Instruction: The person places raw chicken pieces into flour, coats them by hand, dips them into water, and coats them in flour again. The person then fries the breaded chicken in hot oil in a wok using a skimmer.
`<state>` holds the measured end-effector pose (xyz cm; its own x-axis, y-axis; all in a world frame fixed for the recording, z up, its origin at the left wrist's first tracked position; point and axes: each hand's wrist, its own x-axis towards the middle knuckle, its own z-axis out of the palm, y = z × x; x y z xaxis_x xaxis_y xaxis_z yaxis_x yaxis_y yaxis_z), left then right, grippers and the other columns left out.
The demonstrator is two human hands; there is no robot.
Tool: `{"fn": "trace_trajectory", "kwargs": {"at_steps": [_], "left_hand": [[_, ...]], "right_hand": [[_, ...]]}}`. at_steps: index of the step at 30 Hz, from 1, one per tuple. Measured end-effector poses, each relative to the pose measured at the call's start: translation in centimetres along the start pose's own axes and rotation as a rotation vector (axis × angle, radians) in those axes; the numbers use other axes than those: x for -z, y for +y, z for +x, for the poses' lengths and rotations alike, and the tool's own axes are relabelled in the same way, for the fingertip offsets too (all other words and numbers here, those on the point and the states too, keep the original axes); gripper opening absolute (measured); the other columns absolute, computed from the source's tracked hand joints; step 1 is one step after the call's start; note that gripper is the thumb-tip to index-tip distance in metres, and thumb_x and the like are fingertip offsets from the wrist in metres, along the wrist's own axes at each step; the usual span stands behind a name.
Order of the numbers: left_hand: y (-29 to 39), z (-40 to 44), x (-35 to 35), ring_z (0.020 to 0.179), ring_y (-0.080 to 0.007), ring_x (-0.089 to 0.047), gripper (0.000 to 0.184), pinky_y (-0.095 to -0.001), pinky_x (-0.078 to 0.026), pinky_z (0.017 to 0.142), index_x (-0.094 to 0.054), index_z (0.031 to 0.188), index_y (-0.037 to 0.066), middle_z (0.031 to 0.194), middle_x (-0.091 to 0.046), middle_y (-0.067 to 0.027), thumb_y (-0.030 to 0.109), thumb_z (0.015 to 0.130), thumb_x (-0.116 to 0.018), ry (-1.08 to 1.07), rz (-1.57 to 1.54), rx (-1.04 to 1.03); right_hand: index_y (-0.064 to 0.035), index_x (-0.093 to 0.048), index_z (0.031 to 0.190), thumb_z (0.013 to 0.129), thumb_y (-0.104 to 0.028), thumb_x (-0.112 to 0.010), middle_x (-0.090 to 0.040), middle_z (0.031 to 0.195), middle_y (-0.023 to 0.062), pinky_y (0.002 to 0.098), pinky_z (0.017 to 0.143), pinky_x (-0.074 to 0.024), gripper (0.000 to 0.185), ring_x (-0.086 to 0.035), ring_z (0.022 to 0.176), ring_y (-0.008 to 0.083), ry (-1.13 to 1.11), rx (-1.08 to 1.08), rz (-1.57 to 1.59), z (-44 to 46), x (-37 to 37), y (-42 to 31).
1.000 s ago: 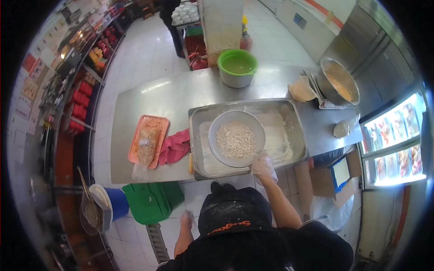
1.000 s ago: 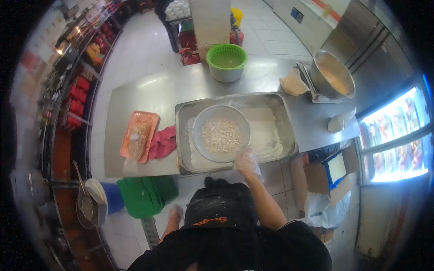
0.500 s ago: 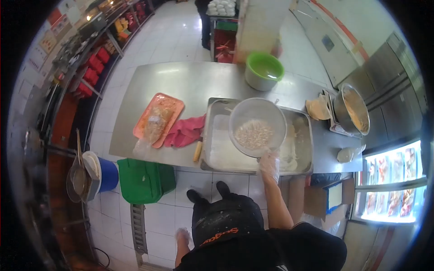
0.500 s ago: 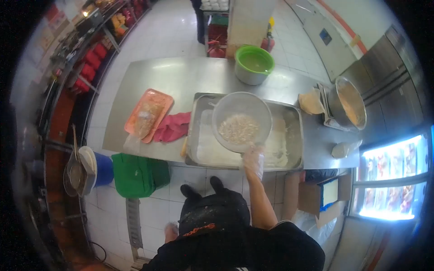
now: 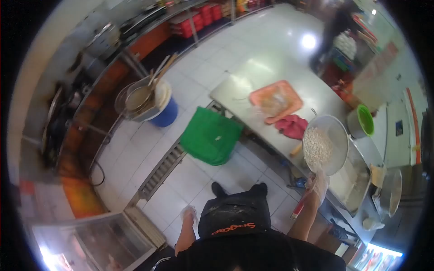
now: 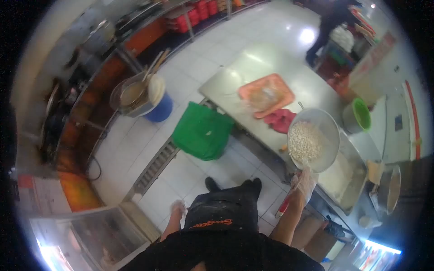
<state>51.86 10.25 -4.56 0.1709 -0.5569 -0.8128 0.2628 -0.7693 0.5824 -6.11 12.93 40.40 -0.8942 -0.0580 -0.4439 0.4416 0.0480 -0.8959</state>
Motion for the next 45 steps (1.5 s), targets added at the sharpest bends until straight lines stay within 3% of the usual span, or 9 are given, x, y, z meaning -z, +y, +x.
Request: {"fn": "trace_trajectory", "kwargs": {"at_steps": [18, 21, 23, 25, 31, 34, 36, 42, 45], "left_hand": [[4.6, -7.3, 8.4, 0.059, -0.0165, -0.057, 0.021, -0.0283, -0.048, 0.052, -0.063, 0.078, 0.006, 0.068, -0.057, -0.005, 0.02, 0.093, -0.059, 0.283, -0.398, -0.029], [2.5, -10.3, 9.2, 0.08, -0.0363, -0.069, 0.023, -0.0463, -0.052, 0.066, -0.071, 0.082, 0.002, 0.084, -0.07, -0.02, 0.023, 0.086, -0.061, 0.139, 1.221, -0.241], [-7.5, -6.8, 12.9, 0.091, -0.0411, -0.068, 0.031, -0.0491, -0.053, 0.076, -0.074, 0.087, 0.006, 0.093, -0.072, -0.0209, 0.034, 0.084, -0.062, 0.135, 1.24, -0.139], [-8.6, -7.6, 13.3, 0.091, -0.0408, -0.068, 0.032, -0.048, -0.054, 0.077, -0.075, 0.089, 0.007, 0.092, -0.072, -0.0199, 0.037, 0.085, -0.062, 0.079, 1.294, -0.296], [-2.1, -9.8, 11.7, 0.08, -0.0381, -0.069, 0.032, -0.0463, -0.054, 0.073, -0.073, 0.085, 0.004, 0.083, -0.071, -0.0188, 0.036, 0.085, -0.067, 0.109, 1.225, -0.092], [-1.3, -6.5, 12.1, 0.064, -0.0278, -0.063, 0.02, -0.0397, -0.051, 0.059, -0.067, 0.083, 0.006, 0.072, -0.064, -0.0106, 0.025, 0.088, -0.066, 0.217, 0.129, -0.439], [5.9, -6.3, 9.4, 0.058, -0.0173, -0.054, 0.012, -0.0308, -0.044, 0.051, -0.061, 0.083, 0.008, 0.07, -0.056, -0.0039, 0.015, 0.092, -0.06, 0.401, -0.525, 0.105], [14.5, -5.8, 6.0, 0.06, -0.0139, -0.056, 0.017, -0.0267, -0.044, 0.051, -0.059, 0.082, 0.005, 0.074, -0.059, -0.0046, 0.015, 0.095, -0.055, 0.304, -0.385, -0.006], [15.4, -5.6, 5.5, 0.061, -0.0137, -0.057, 0.018, -0.0258, -0.045, 0.051, -0.06, 0.083, 0.005, 0.075, -0.06, -0.0048, 0.017, 0.096, -0.056, 0.365, -0.396, -0.065]], "right_hand": [[-0.0004, -0.063, 0.113, 0.091, -0.02, -0.067, -0.058, 0.068, 0.0054, 0.0229, 0.041, -0.0385, 0.029, -0.053, 0.052, 0.009, -1.319, -0.403, -0.622, -24.7, -24.3, 14.2], [-0.0022, -0.054, 0.12, 0.095, -0.014, -0.06, -0.061, 0.072, 0.0088, 0.0233, 0.037, -0.031, 0.029, -0.047, 0.047, 0.0088, -1.411, -0.27, -0.772, -25.3, -26.0, 19.4], [0.001, -0.059, 0.11, 0.095, -0.015, -0.06, -0.062, 0.071, 0.0101, 0.0244, 0.037, -0.0315, 0.022, -0.046, 0.045, 0.009, -1.606, 0.058, -0.722, -23.4, -26.7, 23.5], [0.0036, -0.063, 0.096, 0.094, -0.015, -0.06, -0.063, 0.071, 0.0115, 0.0256, 0.037, -0.0322, 0.019, -0.046, 0.043, 0.0092, -1.46, -0.26, -0.887, -25.4, -28.0, 22.0], [0.0045, -0.065, 0.086, 0.093, -0.014, -0.061, -0.066, 0.071, 0.0116, 0.028, 0.039, -0.0384, 0.02, -0.052, 0.044, 0.012, -1.222, -0.349, -0.907, -19.9, -29.3, 28.1], [0.0042, -0.066, 0.086, 0.091, -0.015, -0.064, -0.067, 0.072, 0.0108, 0.0287, 0.042, -0.0435, 0.02, -0.056, 0.047, 0.0138, -1.356, -0.08, -0.961, -14.7, -30.4, 31.8], [0.0024, -0.068, 0.088, 0.088, -0.016, -0.068, -0.07, 0.076, 0.0104, 0.0303, 0.048, -0.0492, 0.019, -0.062, 0.054, 0.0165, -1.203, -0.017, -0.961, -14.8, -32.0, 30.6], [-0.0124, -0.077, 0.1, 0.08, -0.023, -0.072, -0.076, 0.097, 0.0083, 0.0479, 0.071, -0.0558, 0.023, -0.072, 0.087, 0.0289, -1.121, 0.915, -2.05, -5.1, -33.9, 36.4], [-0.0209, -0.078, 0.105, 0.08, -0.025, -0.072, -0.076, 0.103, 0.0078, 0.0639, 0.083, -0.0525, 0.027, -0.07, 0.099, 0.0354, -1.147, 0.967, -2.28, -4.2, -34.3, 35.8]]}}
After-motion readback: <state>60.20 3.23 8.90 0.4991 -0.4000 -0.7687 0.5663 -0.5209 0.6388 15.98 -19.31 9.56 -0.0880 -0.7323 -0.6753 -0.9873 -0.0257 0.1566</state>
